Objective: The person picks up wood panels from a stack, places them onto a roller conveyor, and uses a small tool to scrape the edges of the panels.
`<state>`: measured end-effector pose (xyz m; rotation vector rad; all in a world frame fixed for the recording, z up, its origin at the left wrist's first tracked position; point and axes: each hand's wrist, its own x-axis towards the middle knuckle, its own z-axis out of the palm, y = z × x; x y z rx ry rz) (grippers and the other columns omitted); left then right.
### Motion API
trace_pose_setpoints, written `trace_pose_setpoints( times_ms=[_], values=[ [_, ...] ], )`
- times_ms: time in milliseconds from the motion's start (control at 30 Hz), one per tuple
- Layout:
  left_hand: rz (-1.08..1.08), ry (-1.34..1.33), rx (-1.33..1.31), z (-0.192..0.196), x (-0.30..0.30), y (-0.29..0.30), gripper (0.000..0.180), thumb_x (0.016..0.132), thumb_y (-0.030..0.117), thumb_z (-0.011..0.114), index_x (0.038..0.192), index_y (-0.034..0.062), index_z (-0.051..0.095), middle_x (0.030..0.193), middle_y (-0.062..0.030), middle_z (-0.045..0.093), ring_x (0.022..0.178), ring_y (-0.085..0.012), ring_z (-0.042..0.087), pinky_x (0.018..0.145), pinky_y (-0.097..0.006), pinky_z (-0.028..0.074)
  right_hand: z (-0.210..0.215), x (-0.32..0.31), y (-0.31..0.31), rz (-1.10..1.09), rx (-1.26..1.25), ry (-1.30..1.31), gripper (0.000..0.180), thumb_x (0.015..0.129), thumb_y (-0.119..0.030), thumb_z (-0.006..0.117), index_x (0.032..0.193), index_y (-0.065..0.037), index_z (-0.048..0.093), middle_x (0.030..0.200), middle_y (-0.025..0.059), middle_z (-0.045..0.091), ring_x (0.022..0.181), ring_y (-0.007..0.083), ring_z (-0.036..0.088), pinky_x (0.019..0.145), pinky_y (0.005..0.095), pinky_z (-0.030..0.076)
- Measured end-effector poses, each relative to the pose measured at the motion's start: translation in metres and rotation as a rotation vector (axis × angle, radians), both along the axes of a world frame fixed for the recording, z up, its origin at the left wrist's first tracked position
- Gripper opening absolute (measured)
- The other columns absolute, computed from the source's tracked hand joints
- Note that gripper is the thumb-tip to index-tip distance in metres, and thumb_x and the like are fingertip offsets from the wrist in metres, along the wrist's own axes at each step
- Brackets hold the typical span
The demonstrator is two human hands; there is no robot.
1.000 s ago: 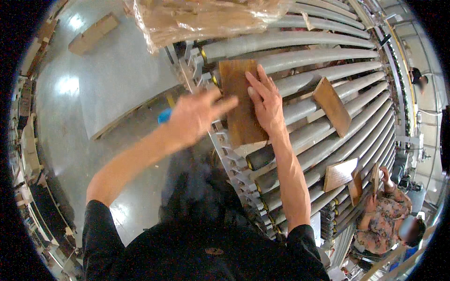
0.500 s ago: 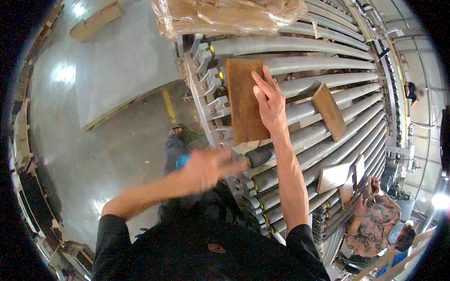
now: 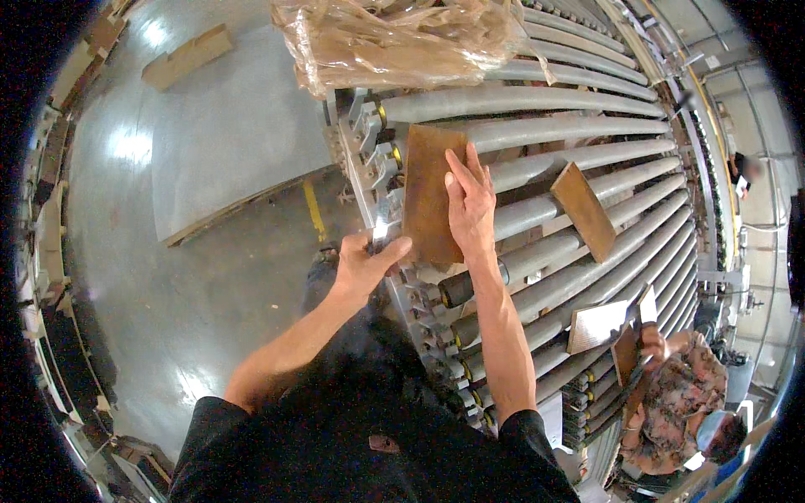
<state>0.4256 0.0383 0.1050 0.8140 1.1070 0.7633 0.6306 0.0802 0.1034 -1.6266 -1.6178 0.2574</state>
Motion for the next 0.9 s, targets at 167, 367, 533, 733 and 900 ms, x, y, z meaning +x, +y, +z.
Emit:
trace_pose_setpoints(
  times_ms=[167,367,533,733,900],
  values=[
    [0.01,0.132,0.113,-0.001,0.003,0.023,0.024,0.084,0.022,0.082,0.081,0.0004,0.073,0.069,-0.0004,0.065,0.058,-0.0084,0.056,0.052,-0.027,0.044,-0.003,0.001,-0.001,0.01,0.004,0.018,0.036,0.099,-0.014,0.058,0.134,-0.01,0.063,0.151,0.0237,0.045,0.138,0.0365,0.046,0.117,0.0549,0.028],
    [-0.058,0.211,0.082,0.011,0.011,0.067,0.03,0.084,0.025,0.082,0.082,-0.0024,0.071,0.069,-0.0038,0.064,0.058,-0.0108,0.057,0.052,-0.029,0.047,-0.006,0.0,-0.002,-0.007,0.012,-0.022,0.035,0.099,-0.016,0.058,0.132,-0.009,0.064,0.149,0.0241,0.047,0.136,0.0389,0.047,0.116,0.0558,0.03],
    [-0.074,0.14,0.204,0.019,-0.011,0.07,0.02,0.091,0.019,0.075,0.086,0.0015,0.066,0.07,-0.0035,0.062,0.06,-0.0115,0.056,0.056,-0.029,0.045,-0.006,-0.007,0.006,-0.013,0.047,-0.111,0.037,0.1,-0.02,0.054,0.132,-0.005,0.063,0.141,0.027,0.053,0.133,0.0425,0.047,0.113,0.056,0.033],
    [-0.136,0.159,-0.096,0.034,-0.069,0.006,0.019,0.094,0.023,0.069,0.09,0.0071,0.06,0.071,-0.0038,0.061,0.061,-0.0134,0.057,0.056,-0.028,0.044,0.02,0.022,0.005,-0.153,0.064,-0.195,0.059,0.093,-0.024,0.065,0.148,-0.009,0.046,0.153,0.0247,0.04,0.142,0.0427,0.036,0.117,0.056,0.028],
    [-0.428,0.318,-0.117,0.005,-0.135,-0.071,0.012,0.093,0.015,0.068,0.093,0.003,0.064,0.071,-0.0059,0.064,0.064,-0.0148,0.062,0.059,-0.029,0.047,0.079,0.157,-0.03,-0.384,-0.195,-0.494,0.089,0.078,-0.043,0.079,0.151,-0.01,0.041,0.155,0.0226,0.037,0.147,0.0399,0.028,0.121,0.05,0.022]
  ],
)
